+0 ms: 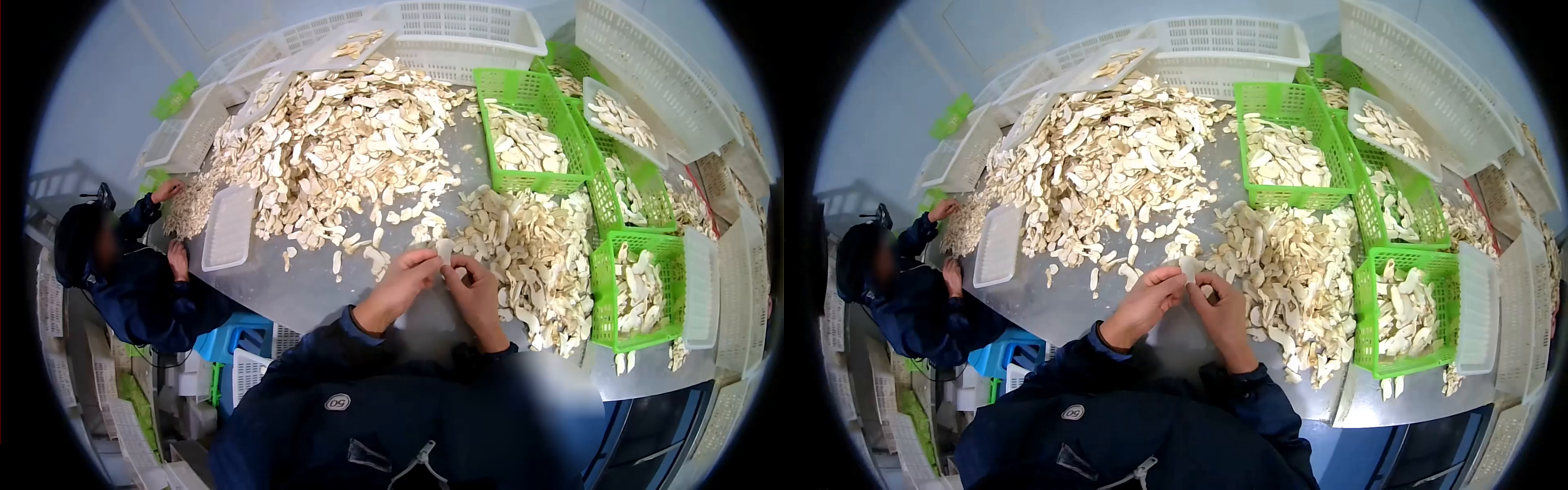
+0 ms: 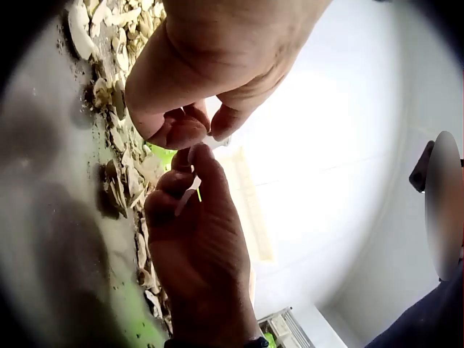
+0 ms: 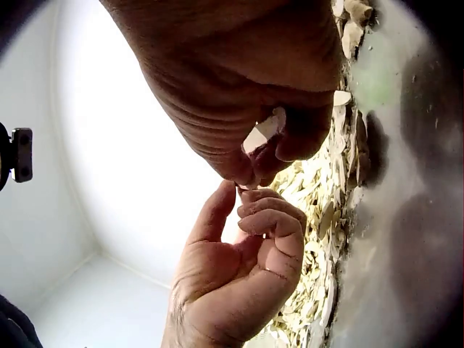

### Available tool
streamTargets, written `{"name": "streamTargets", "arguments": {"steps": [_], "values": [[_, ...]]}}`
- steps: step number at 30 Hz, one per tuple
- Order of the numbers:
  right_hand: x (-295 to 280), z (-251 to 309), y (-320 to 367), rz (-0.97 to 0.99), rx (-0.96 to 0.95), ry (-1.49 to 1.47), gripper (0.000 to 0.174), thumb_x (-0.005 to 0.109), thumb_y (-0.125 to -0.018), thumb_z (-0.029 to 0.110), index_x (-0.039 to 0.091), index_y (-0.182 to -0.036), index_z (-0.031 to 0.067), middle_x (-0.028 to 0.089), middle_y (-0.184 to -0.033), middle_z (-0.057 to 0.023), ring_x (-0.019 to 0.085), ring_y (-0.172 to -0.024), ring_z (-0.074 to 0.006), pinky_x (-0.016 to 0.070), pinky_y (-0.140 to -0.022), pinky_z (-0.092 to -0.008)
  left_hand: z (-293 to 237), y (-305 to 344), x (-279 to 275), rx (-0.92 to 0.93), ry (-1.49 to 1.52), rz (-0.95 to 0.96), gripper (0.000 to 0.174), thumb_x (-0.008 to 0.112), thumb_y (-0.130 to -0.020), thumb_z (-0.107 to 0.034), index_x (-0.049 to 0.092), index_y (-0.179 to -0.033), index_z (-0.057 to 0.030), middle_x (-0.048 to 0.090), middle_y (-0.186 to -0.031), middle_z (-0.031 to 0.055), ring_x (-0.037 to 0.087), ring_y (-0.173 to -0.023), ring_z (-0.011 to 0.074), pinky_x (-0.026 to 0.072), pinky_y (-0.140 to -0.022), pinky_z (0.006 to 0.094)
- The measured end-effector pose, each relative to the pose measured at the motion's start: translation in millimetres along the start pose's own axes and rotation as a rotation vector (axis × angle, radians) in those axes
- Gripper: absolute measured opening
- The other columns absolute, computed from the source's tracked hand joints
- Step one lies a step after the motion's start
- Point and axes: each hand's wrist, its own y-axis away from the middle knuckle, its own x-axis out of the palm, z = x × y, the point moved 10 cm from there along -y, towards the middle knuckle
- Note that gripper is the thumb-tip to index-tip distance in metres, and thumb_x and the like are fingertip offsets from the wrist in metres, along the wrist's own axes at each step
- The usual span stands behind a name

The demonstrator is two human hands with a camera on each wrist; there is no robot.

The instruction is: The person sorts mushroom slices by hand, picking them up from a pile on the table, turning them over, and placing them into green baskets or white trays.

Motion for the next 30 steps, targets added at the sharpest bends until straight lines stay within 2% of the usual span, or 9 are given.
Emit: {"name": "streamTargets", "arguments": {"steps": [7,17,22,30], "values": [[-7.9,13.0,2.9,-0.082,-0.069,0.076,0.013,0.071,-0.085,0.015,0.068,-0.093,0.0045,0.055,-0.06,0.0026,0.041,-0.05,-0.002,0.0332,-0.047,-0.0229,5.9,-3.1,6.4,0.01,0.128,0.058,0.009,0.061,-0.094,-0.011,0.064,-0.099,-0.0047,0.057,-0.08,-0.0016,0.053,-0.073,0.0069,0.0439,-0.067,0.0231],[-9.3,21.6,3.7,-0.07,-0.074,0.078,0.014,0.072,-0.085,0.013,0.068,-0.092,0.0024,0.064,-0.073,-0.0011,0.049,-0.054,-0.004,0.039,-0.05,-0.0228,5.7,-4.7,7.9,0.041,0.112,0.112,0.007,0.057,-0.095,-0.01,0.063,-0.096,-0.0052,0.056,-0.078,-0.002,0.052,-0.072,0.0068,0.0436,-0.067,0.023],[-9.3,19.1,3.9,-0.089,-0.08,0.095,0.014,0.072,-0.084,0.013,0.069,-0.093,0.0023,0.064,-0.075,-0.0015,0.051,-0.055,-0.0047,0.0414,-0.051,-0.0227,7.8,-4.2,7.7,0.038,0.155,0.077,0.006,0.057,-0.095,-0.008,0.063,-0.095,-0.0052,0.056,-0.078,-0.0022,0.053,-0.071,0.0066,0.044,-0.067,0.0232],[-9.6,19.6,3.9,-0.086,-0.08,0.069,0.014,0.072,-0.084,0.012,0.069,-0.093,0.0024,0.065,-0.075,-0.0013,0.05,-0.055,-0.0046,0.0402,-0.051,-0.0226,5.7,-2.8,9.3,0.037,0.139,0.043,0.006,0.056,-0.094,-0.007,0.062,-0.094,-0.0052,0.057,-0.077,-0.002,0.053,-0.07,0.0064,0.0438,-0.067,0.0229]]}}
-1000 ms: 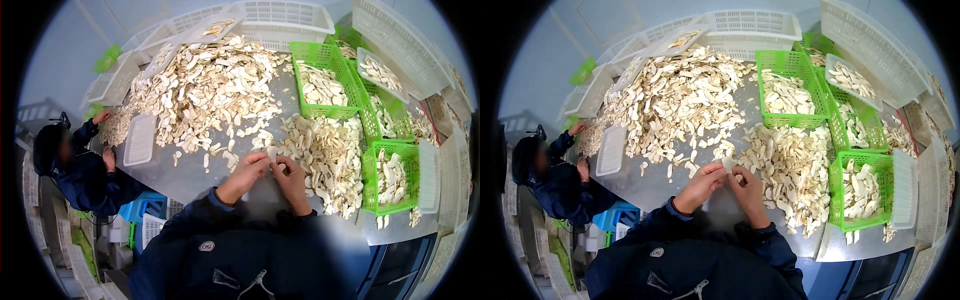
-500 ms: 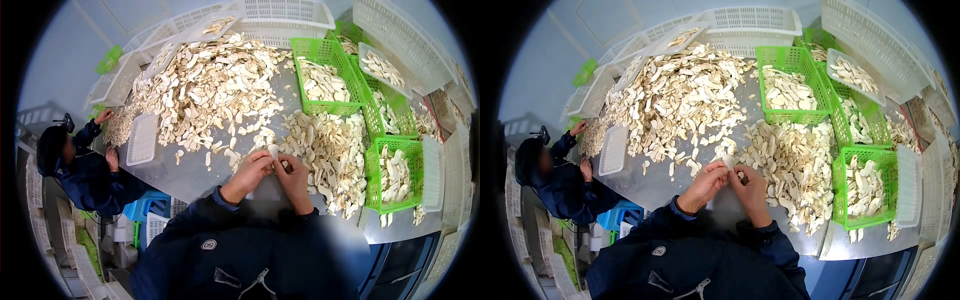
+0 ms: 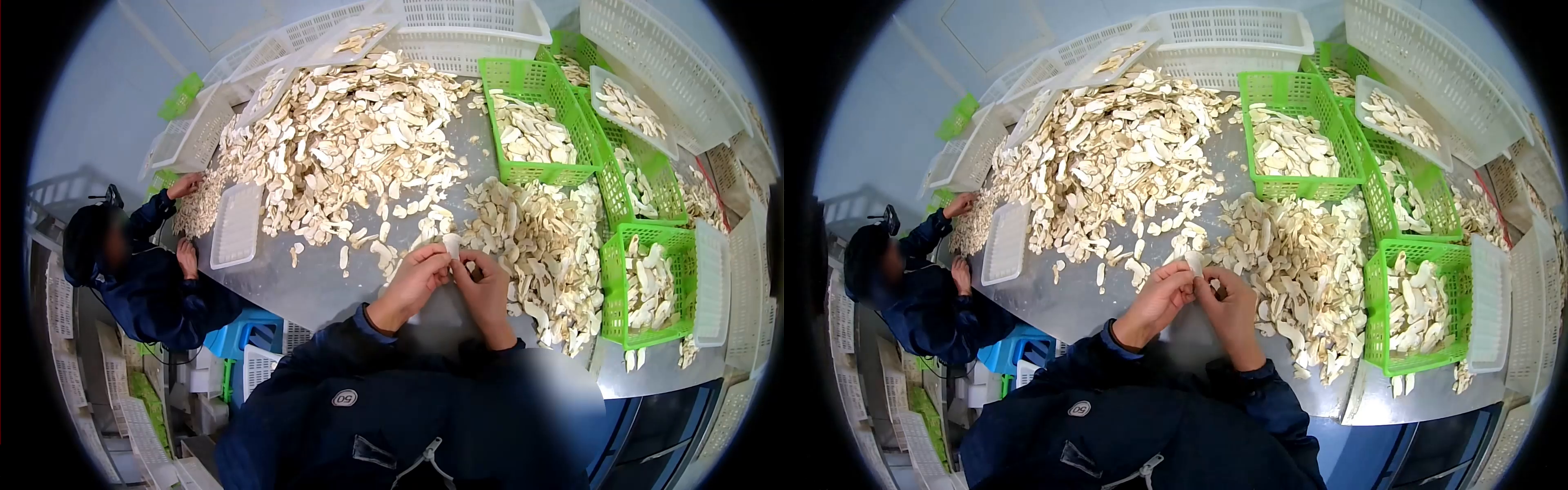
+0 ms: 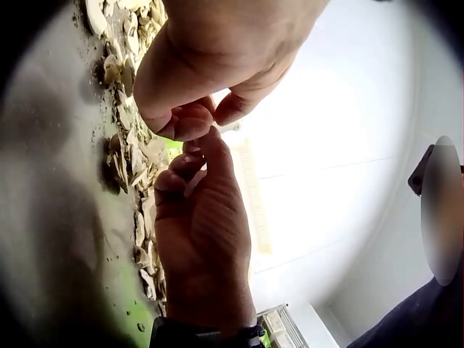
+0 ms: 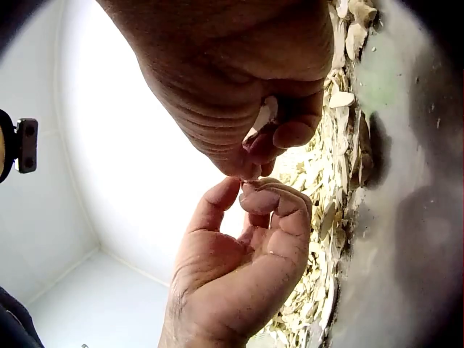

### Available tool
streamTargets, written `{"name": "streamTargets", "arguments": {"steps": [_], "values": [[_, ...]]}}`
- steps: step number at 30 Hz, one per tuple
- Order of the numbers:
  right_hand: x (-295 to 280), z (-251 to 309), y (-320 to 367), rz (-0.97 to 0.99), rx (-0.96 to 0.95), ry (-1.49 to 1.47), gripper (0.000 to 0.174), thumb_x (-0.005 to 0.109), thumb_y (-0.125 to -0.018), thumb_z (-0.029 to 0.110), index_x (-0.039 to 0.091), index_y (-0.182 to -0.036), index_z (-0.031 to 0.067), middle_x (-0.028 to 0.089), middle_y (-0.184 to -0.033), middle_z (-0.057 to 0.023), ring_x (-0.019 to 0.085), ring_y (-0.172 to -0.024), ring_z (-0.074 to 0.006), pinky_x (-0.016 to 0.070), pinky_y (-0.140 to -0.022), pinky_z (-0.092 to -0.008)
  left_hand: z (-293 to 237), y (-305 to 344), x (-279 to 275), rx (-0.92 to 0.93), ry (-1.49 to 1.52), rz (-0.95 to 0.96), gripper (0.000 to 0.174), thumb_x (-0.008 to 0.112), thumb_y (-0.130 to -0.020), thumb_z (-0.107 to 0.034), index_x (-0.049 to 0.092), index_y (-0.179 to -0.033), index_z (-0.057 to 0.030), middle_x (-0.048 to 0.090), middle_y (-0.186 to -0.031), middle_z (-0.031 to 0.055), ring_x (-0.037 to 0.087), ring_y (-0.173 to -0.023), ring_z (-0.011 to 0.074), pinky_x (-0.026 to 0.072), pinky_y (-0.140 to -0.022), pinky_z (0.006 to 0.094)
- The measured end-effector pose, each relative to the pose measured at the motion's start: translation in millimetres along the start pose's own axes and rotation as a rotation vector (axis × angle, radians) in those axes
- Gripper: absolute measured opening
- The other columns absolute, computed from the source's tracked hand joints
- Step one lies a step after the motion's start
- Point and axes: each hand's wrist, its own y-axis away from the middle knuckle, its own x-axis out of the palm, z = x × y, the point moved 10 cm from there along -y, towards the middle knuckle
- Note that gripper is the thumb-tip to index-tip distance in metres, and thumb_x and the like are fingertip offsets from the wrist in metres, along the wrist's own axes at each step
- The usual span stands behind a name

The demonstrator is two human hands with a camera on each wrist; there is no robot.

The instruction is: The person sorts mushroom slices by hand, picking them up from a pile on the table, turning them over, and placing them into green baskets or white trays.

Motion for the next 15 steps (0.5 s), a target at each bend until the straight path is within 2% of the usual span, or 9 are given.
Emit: {"name": "streamTargets", "arguments": {"steps": [15], "values": [[1.6,-1.3,-0.1,0.004,0.013,-0.029,0.013,0.072,-0.084,0.012,0.068,-0.092,0.0022,0.064,-0.073,-0.0001,0.049,-0.055,-0.0036,0.0395,-0.05,-0.0219,2.6,-1.1,-1.6,-0.001,0.026,-0.008,0.007,0.055,-0.094,-0.005,0.062,-0.092,-0.0053,0.056,-0.075,-0.0016,0.053,-0.07,0.0071,0.0432,-0.067,0.0235]]}}
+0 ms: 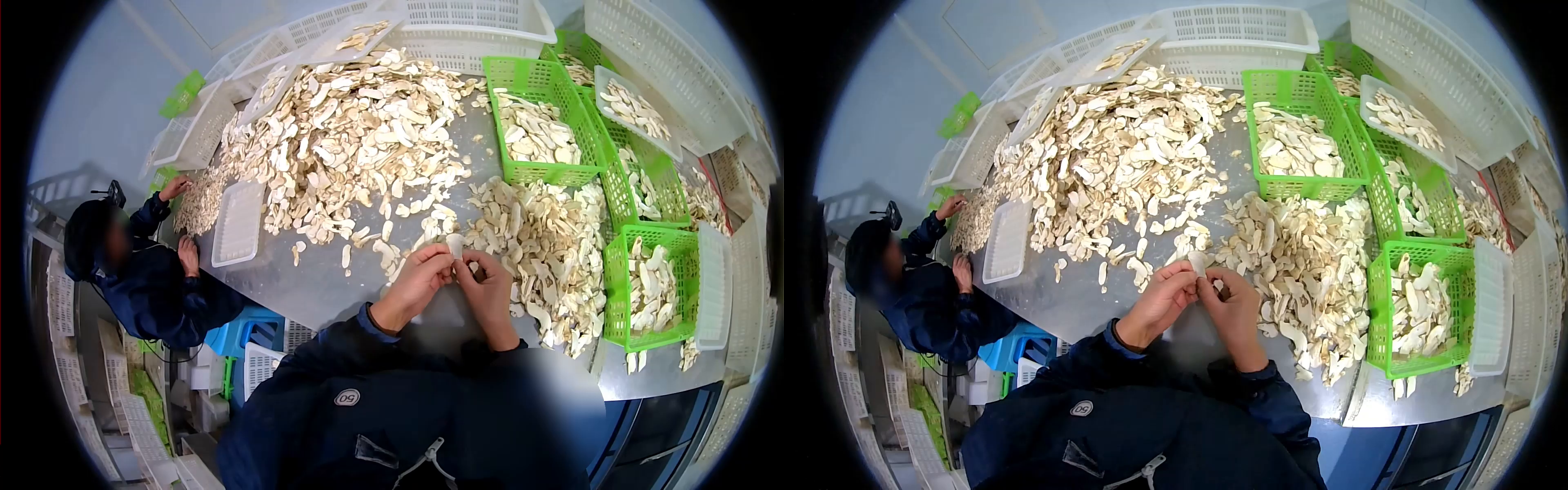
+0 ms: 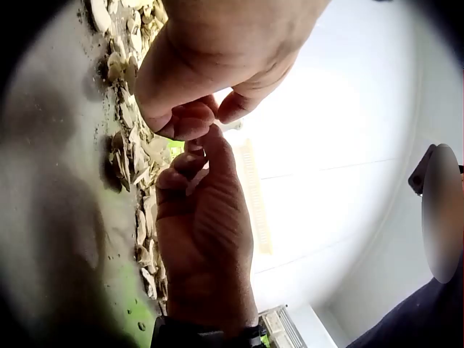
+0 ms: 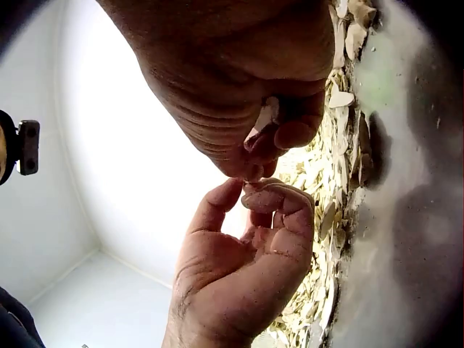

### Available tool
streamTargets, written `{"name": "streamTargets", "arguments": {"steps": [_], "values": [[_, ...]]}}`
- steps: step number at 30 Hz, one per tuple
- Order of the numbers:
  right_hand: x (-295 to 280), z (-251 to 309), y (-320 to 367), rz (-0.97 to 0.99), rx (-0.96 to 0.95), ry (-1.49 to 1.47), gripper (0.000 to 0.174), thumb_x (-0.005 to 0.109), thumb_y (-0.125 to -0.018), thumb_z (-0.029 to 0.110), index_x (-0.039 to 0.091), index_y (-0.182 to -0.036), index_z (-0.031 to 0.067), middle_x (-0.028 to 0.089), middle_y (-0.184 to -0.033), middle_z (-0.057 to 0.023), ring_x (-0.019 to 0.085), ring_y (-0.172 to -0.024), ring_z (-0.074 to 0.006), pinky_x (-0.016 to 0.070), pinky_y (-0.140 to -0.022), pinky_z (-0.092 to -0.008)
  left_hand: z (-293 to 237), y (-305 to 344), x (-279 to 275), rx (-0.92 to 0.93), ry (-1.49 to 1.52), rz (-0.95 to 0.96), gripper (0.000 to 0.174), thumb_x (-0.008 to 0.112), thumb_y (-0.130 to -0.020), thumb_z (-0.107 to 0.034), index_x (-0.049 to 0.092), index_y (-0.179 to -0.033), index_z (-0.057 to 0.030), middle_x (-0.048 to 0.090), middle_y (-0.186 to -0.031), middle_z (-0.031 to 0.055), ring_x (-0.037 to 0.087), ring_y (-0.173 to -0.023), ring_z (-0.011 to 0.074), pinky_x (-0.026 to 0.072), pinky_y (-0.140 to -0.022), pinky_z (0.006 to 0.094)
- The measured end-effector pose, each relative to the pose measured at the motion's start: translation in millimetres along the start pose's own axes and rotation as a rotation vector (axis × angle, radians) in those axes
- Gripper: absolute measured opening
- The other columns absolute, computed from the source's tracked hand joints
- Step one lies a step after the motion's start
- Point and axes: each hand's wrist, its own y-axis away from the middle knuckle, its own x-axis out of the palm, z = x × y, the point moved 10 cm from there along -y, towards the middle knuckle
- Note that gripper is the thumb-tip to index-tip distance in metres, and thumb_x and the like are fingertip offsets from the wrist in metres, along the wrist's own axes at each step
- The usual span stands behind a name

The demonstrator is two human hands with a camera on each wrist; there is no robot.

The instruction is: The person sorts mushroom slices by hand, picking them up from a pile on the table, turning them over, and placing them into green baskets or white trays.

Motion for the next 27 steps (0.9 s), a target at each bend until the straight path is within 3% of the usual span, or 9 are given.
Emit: {"name": "streamTargets", "arguments": {"steps": [8,12,13,14,18,19,22,25,27], "values": [[-1.9,-4.8,-0.7,-0.01,0.039,0.028,0.013,0.072,-0.084,0.012,0.068,-0.093,0.0022,0.064,-0.076,0.0001,0.05,-0.056,-0.003,0.0392,-0.051,-0.0204,-2.4,2.9,0.7,0.013,-0.103,0.026,0.008,0.056,-0.093,-0.007,0.063,-0.096,-0.005,0.057,-0.079,-0.0019,0.052,-0.071,0.0068,0.0426,-0.067,0.0223],[-1.4,-12.3,-3.1,-0.023,0.034,-0.096,0.029,0.071,-0.083,0.01,0.064,-0.111,0.0037,0.064,-0.08,0.0001,0.052,-0.058,-0.0037,0.0403,-0.053,-0.02,-11.1,22.8,-9.2,0.02,-0.569,0.107,0.012,0.06,-0.089,-0.007,0.063,-0.099,-0.0014,0.06,-0.084,-0.0002,0.055,-0.074,0.0062,0.044,-0.065,0.0221],[-1.7,-14.4,-3.2,-0.026,0.05,-0.155,0.035,0.071,-0.083,0.009,0.062,-0.117,0.0042,0.064,-0.081,0.0002,0.052,-0.059,-0.0041,0.0409,-0.054,-0.0201,-20.7,25.5,-23.2,0.104,-0.679,0.078,0.011,0.061,-0.089,-0.007,0.064,-0.098,-0.0015,0.06,-0.084,0.0005,0.055,-0.074,0.0066,0.0446,-0.065,0.0226],[3.1,-21.9,-2.6,0.042,0.113,-0.213,0.052,0.068,-0.083,0.006,0.052,-0.132,0.0054,0.064,-0.089,-0.0008,0.055,-0.066,-0.0057,0.0432,-0.058,-0.0206,-31.1,26.9,-37.2,0.185,-0.792,0.055,0.01,0.062,-0.088,-0.006,0.064,-0.096,-0.0017,0.061,-0.083,0.0012,0.055,-0.074,0.0069,0.0452,-0.065,0.0232],[15.5,-6.8,-1.1,0.17,0.152,-0.356,0.055,0.062,-0.084,0.004,0.046,-0.136,0.0035,0.06,-0.1,-0.0041,0.055,-0.078,-0.0072,0.044,-0.062,-0.0203,-84.8,35.9,-93.7,0.386,-1.162,-0.198,0.01,0.061,-0.087,-0.004,0.066,-0.096,-0.0022,0.063,-0.088,0.0053,0.059,-0.074,0.0113,0.0476,-0.065,0.026],[17.7,-10.1,0.7,0.194,0.175,-0.405,0.051,0.061,-0.085,0.006,0.049,-0.134,0.0032,0.06,-0.098,-0.0037,0.056,-0.077,-0.0074,0.0445,-0.062,-0.0206,-98.3,40.3,-98.8,0.425,-1.24,-0.3,0.012,0.06,-0.085,-0.001,0.066,-0.096,-0.0021,0.064,-0.089,0.0065,0.061,-0.073,0.0139,0.0481,-0.065,0.0269],[26.8,-23.5,4.1,0.265,0.264,-0.562,0.038,0.059,-0.089,0.012,0.055,-0.126,0.0024,0.06,-0.093,-0.0027,0.057,-0.078,-0.0082,0.0461,-0.063,-0.0215,-121.6,47.9,-82.6,0.571,-1.41,-0.29,0.016,0.06,-0.084,-0.001,0.065,-0.099,-0.0047,0.064,-0.088,0.0097,0.06,-0.072,0.0208,0.0483,-0.066,0.029],[33.3,-32.8,8.9,0.284,0.379,-0.671,0.026,0.055,-0.094,0.015,0.062,-0.116,0.0027,0.061,-0.089,-0.0022,0.06,-0.079,-0.0092,0.0478,-0.066,-0.0222,-124.2,54.5,-51.9,0.87,-1.638,-0.235,0.019,0.061,-0.08,-0.003,0.066,-0.099,-0.0067,0.065,-0.095,0.0116,0.061,-0.076,0.0284,0.0502,-0.067,0.0347],[34.4,-33.0,9.2,0.236,0.416,-0.666,0.022,0.053,-0.096,0.015,0.065,-0.11,0.0032,0.061,-0.086,-0.0019,0.061,-0.079,-0.0099,0.0484,-0.067,-0.0226,-113.0,41.7,-64.3,0.78,-1.695,-0.183,0.02,0.062,-0.08,-0.006,0.065,-0.1,-0.0078,0.065,-0.1,0.0112,0.061,-0.081,0.0305,0.0504,-0.069,0.0375]]}}
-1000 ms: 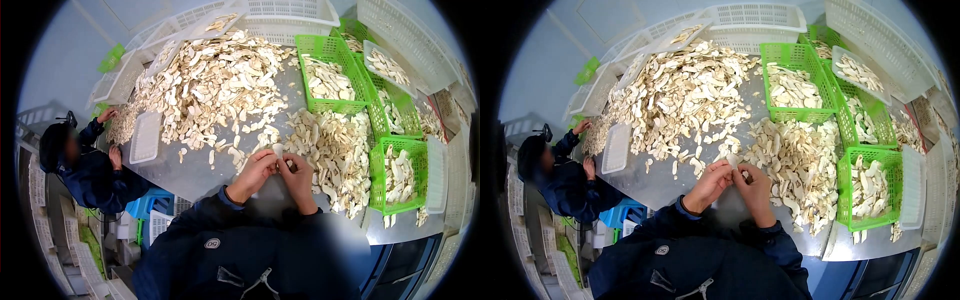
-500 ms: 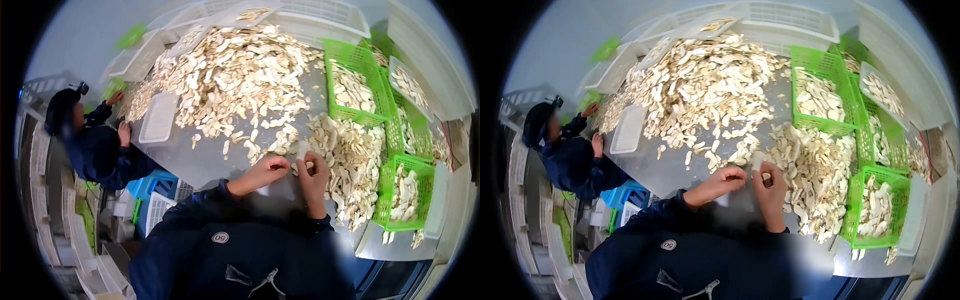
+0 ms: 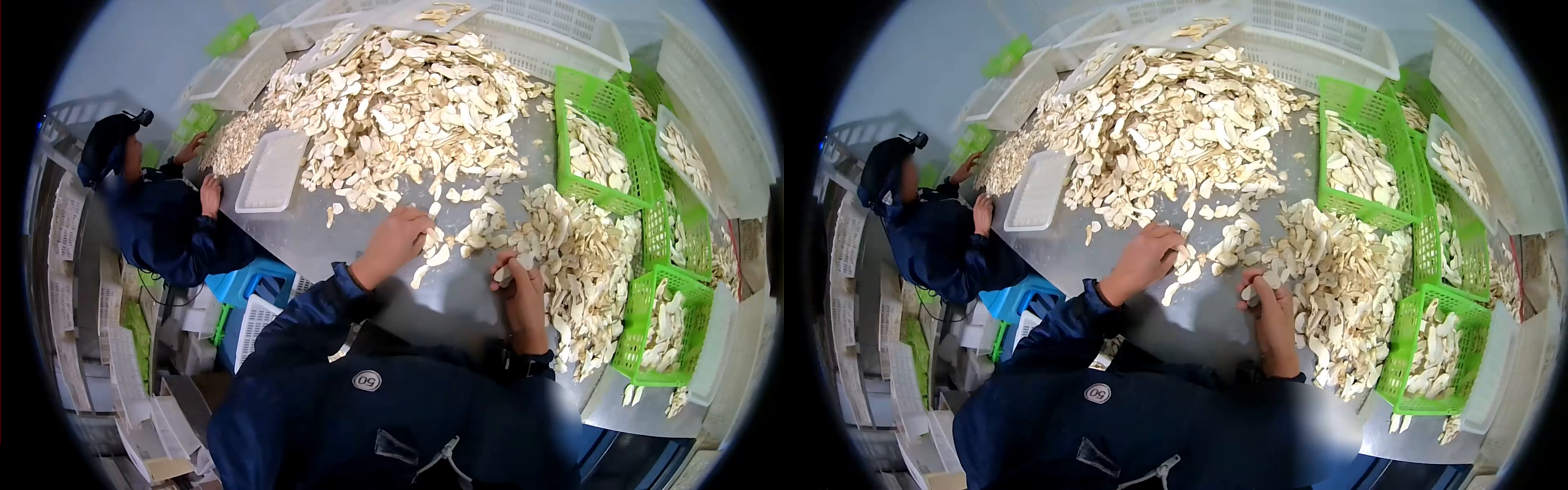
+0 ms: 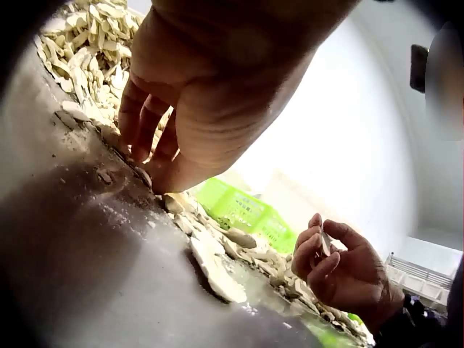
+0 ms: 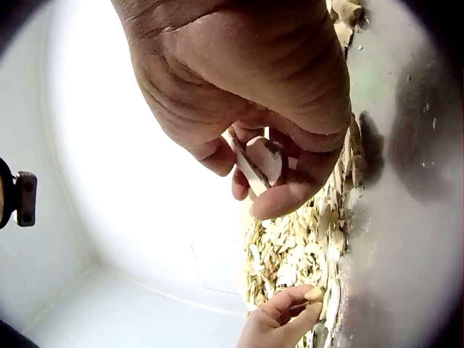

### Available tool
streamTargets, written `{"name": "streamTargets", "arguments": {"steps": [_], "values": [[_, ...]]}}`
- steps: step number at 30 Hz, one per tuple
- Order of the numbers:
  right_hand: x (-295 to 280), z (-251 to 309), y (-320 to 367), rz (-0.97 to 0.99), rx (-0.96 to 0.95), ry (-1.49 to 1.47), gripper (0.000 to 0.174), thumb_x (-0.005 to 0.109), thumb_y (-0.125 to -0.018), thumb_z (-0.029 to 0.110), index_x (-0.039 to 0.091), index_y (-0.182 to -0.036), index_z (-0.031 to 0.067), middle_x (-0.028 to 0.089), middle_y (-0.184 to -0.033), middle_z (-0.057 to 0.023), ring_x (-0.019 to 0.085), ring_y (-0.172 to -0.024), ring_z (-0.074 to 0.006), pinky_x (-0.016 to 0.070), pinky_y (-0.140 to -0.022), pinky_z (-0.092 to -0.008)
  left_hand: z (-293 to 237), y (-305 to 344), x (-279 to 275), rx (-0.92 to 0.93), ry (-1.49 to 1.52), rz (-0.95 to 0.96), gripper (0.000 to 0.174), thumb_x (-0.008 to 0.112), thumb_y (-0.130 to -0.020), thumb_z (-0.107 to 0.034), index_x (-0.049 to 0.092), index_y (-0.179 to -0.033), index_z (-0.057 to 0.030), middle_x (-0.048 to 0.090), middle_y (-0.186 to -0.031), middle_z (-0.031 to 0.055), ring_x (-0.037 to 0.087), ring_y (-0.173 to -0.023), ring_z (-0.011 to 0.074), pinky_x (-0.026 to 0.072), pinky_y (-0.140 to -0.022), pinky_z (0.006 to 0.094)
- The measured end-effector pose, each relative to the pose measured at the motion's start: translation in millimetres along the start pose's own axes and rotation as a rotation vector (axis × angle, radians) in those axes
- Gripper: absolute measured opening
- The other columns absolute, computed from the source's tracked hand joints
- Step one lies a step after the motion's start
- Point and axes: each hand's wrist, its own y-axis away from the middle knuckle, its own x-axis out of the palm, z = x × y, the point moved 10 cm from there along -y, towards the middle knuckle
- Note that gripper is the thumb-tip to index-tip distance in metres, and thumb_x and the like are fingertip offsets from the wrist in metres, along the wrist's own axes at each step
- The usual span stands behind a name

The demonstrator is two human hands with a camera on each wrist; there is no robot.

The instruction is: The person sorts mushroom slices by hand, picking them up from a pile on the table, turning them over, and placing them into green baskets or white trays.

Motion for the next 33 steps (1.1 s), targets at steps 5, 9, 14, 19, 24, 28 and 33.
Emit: {"name": "streamTargets", "arguments": {"steps": [5,9,14,19,24,28,33], "values": [[-8.7,-3.5,-6.0,-0.032,-0.033,0.129,0.033,0.049,-0.097,0.013,0.053,-0.127,0.0023,0.061,-0.086,-0.0038,0.062,-0.076,-0.0121,0.0511,-0.068,-0.0254,14.2,-7.2,15.5,-0.256,0.041,0.153,0.026,0.064,-0.079,-0.009,0.063,-0.106,-0.0094,0.062,-0.105,0.0114,0.06,-0.09,0.0321,0.0505,-0.073,0.0404],[-13.4,-7.4,-8.8,-0.029,-0.012,0.086,0.044,0.046,-0.097,0.012,0.04,-0.139,0.0016,0.059,-0.083,-0.0048,0.062,-0.074,-0.0134,0.0517,-0.069,-0.0273,-21.6,-20.9,18.4,-0.074,0.018,0.022,0.032,0.066,-0.078,-0.012,0.061,-0.109,-0.0097,0.059,-0.104,0.0116,0.059,-0.092,0.0337,0.0509,-0.075,0.0408],[-14.5,0.0,-4.7,-0.077,-0.025,-0.038,0.042,0.045,-0.098,0.013,0.042,-0.138,0.0018,0.058,-0.079,-0.0043,0.06,-0.07,-0.014,0.0504,-0.069,-0.0274,-71.8,-34.1,40.9,0.152,0.043,0.067,0.037,0.067,-0.076,-0.013,0.061,-0.112,-0.0092,0.058,-0.118,0.0123,0.06,-0.1,0.0323,0.0517,-0.081,0.0399],[-14.4,-9.5,-8.2,-0.07,0.043,-0.045,0.028,0.048,-0.098,0.013,0.053,-0.122,0.0011,0.056,-0.075,-0.004,0.055,-0.064,-0.0124,0.0473,-0.06,-0.0257,-31.2,-43.1,56.6,-0.19,0.341,0.12,0.028,0.064,-0.086,-0.01,0.064,-0.114,-0.0098,0.066,-0.098,0.0093,0.065,-0.078,0.0229,0.0524,-0.072,0.0304],[-17.3,-7.4,-8.1,-0.056,-0.02,0.169,0.024,0.059,-0.094,0.016,0.059,-0.116,0.0048,0.055,-0.071,0.0007,0.049,-0.056,-0.0063,0.0376,-0.049,-0.0216,-4.7,-27.1,78.7,-0.499,0.897,0.187,0.035,0.06,-0.094,-0.014,0.054,-0.127,-0.0031,0.064,-0.089,0.0014,0.061,-0.078,0.0074,0.0483,-0.068,0.0216],[-16.4,3.2,-6.0,-0.088,-0.127,0.394,0.02,0.063,-0.093,0.019,0.064,-0.108,0.0061,0.054,-0.066,0.0049,0.045,-0.053,-0.0032,0.0342,-0.048,-0.0201,-32.9,-24.6,77.9,-0.508,1.004,0.32,0.04,0.058,-0.096,-0.014,0.047,-0.133,-0.0006,0.063,-0.089,0.002,0.062,-0.077,0.0082,0.0483,-0.067,0.0223],[-23.2,-0.9,-7.4,-0.147,-0.13,0.462,0.019,0.064,-0.093,0.02,0.067,-0.101,0.0033,0.058,-0.068,0.0039,0.045,-0.053,-0.0018,0.0334,-0.048,-0.0192,-30.8,-27.8,65.4,-0.529,1.038,0.3,0.037,0.057,-0.098,-0.016,0.049,-0.131,-0.0008,0.062,-0.089,0.0015,0.061,-0.077,0.0082,0.0478,-0.068,0.0221]]}}
